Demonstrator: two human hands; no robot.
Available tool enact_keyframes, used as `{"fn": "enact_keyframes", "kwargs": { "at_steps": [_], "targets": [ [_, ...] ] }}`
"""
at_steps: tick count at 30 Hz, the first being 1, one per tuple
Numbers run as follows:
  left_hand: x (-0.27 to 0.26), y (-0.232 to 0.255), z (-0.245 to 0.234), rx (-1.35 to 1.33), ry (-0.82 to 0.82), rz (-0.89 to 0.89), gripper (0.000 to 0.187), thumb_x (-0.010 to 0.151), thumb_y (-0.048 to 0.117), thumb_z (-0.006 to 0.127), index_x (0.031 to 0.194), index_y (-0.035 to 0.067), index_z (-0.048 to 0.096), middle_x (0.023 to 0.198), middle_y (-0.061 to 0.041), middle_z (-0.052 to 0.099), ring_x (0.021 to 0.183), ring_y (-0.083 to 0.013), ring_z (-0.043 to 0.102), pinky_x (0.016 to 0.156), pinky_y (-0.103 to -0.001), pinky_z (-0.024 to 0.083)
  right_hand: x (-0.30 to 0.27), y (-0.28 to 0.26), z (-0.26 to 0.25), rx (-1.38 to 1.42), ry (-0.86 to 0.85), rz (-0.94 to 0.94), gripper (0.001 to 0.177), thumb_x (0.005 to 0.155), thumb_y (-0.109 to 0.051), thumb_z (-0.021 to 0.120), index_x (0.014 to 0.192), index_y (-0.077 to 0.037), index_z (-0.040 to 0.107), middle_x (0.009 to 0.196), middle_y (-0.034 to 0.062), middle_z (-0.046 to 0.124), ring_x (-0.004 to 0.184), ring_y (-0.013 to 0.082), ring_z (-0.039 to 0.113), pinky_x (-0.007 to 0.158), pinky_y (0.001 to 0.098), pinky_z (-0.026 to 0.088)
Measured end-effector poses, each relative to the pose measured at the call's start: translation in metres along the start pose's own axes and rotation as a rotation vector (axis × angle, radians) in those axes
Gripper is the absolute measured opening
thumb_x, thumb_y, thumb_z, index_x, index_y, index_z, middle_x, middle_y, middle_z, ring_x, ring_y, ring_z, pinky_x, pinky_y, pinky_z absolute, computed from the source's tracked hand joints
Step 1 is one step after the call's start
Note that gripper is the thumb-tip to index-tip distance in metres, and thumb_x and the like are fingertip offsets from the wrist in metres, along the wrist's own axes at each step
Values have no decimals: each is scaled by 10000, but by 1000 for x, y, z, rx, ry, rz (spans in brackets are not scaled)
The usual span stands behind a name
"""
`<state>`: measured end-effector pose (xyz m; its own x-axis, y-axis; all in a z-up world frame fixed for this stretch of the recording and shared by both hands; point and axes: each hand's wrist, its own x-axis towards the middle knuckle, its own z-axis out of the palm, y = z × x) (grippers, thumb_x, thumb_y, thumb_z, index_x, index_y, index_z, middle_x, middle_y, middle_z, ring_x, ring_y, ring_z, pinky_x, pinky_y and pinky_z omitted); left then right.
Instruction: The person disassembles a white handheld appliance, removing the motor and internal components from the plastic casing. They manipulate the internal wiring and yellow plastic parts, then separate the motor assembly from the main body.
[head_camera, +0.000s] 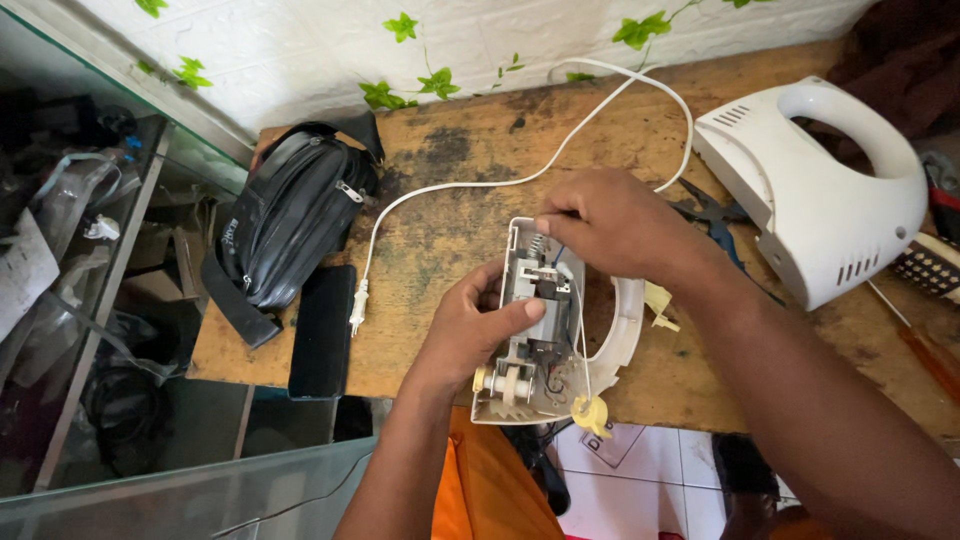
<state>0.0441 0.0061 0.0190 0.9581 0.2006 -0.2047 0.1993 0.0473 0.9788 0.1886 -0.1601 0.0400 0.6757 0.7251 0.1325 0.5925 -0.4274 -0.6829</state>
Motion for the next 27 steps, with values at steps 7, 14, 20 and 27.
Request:
{"fn": "enact_keyframes", "kwargs": {
  "at_steps": [7, 14, 20, 27],
  "targets": [
    [-3, 3, 0, 19, -1, -13, 754, 669, 285, 936, 1291, -44, 664, 914, -85, 647, 813, -130, 590, 579, -236, 557, 6, 4, 10, -39, 16, 52, 164, 891, -282, 688, 882, -144, 775, 865, 163, 729, 981, 411, 697, 849, 498, 538],
    [-3, 10, 4, 12, 3, -30, 669, 661, 268, 931, 1221, -19, 704, 903, -72, 653, 806, -123, 580, 598, -237, 548, 7, 4, 12, -158, 36, 74, 188, 903, -338, 661, 869, -175, 750, 879, 144, 719, 994, 404, 687, 859, 510, 526],
    [0, 3, -1, 25, -5, -18, 671, 666, 286, 931, 1214, -23, 698, 898, -70, 646, 808, -119, 585, 571, -243, 562, 10, -2, 9, -158, -29, 122, 193, 897, -311, 640, 883, -166, 767, 924, 157, 737, 1039, 431, 680, 883, 548, 518],
    [-1, 6, -2, 0, -26, -18, 679, 674, 299, 933, 1222, -25, 697, 880, -67, 634, 781, -125, 599, 501, -264, 575, 10, -10, 2, -224, 3, 184, 145, 853, -329, 715, 899, -224, 803, 885, 99, 762, 996, 376, 710, 820, 546, 534]
  ]
}}
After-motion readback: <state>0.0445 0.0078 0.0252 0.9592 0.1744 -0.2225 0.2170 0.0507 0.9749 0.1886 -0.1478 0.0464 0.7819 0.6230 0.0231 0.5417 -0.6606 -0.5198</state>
